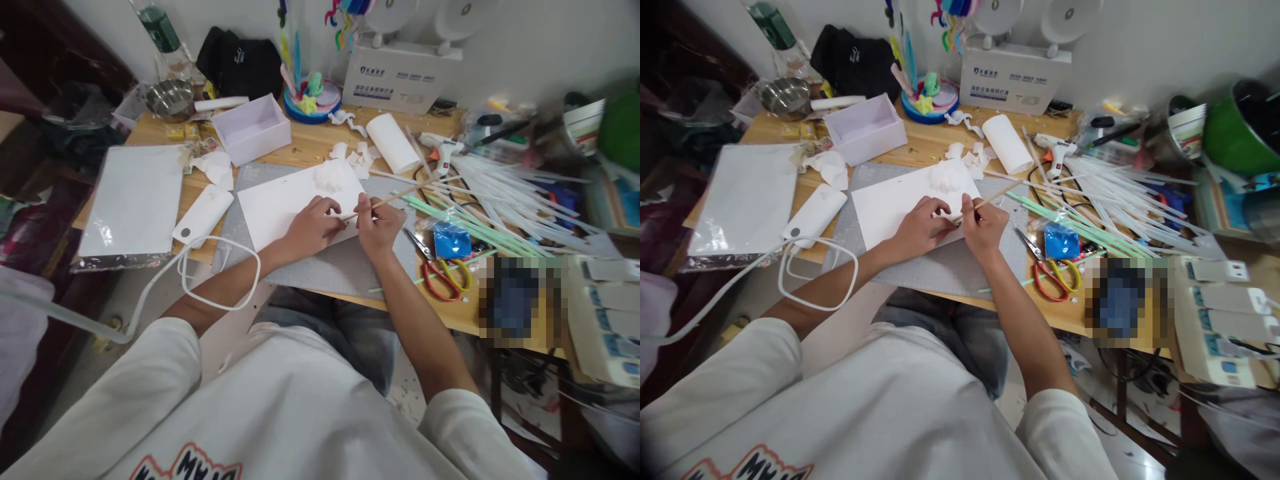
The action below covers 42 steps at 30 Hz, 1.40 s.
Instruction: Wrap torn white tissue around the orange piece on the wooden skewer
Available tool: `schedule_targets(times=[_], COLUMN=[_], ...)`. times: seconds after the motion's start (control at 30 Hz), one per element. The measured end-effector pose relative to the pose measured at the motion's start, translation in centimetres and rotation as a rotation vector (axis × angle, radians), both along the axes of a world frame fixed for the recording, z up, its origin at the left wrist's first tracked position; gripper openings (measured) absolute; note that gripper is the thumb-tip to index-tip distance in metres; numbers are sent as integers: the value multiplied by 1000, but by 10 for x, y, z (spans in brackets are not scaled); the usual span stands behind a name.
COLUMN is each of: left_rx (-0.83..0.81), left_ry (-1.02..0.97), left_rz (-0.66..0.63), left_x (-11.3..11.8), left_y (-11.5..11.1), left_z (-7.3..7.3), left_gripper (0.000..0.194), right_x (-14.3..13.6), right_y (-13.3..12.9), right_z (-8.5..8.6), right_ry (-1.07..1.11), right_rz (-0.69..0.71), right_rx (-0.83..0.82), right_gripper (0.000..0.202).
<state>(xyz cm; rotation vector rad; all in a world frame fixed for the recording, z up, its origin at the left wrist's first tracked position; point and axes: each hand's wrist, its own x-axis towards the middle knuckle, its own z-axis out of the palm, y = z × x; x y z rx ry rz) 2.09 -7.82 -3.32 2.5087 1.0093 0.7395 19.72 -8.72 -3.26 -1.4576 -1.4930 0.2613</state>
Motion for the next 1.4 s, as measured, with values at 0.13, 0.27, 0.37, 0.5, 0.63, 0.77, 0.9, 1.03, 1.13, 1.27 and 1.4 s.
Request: schedule_targets(times=[0.13, 0.27, 0.37, 0.5, 0.63, 0.77, 0.9, 1.03, 1.13, 1.27, 1.4], left_rx=[63, 76, 46, -18, -72, -52, 67, 153, 167, 166, 132], left_ry=[45, 77, 77, 67, 40, 12, 177, 337, 376, 387, 439], left_rz=[-65, -14, 53, 142, 146, 121, 118, 84, 66, 30, -6], left_x=[1, -1, 0, 9, 19, 8, -26, -63, -80, -86, -79], left_y=[5, 4, 1, 2, 6, -6, -39, -60, -59, -53, -50], left_z=[-3, -11, -16, -17, -15, -8, -2, -6, -13, -15, -8], left_gripper=[21, 28, 31, 24, 27, 45, 55, 34, 31, 34, 30], right_x=[4, 8, 9, 7, 8, 26, 51, 57, 50, 42, 48], right_y=[2, 5, 6, 8, 7, -8, -24, -32, -38, -46, -40], right_z=[-2, -7, -10, -8, 2, 3, -9, -16, -16, -14, -13], right_ry=[61, 94, 123, 179, 264, 175, -280, -584, -695, -752, -707], right_rz=[-47, -108, -120, -101, -63, 107, 269, 379, 322, 273, 300], right_rx=[44, 63, 61, 38, -38, -141, -227, -330, -346, -348, -305], right_gripper=[60, 57, 57, 56, 55, 48, 43, 42, 42, 42, 42])
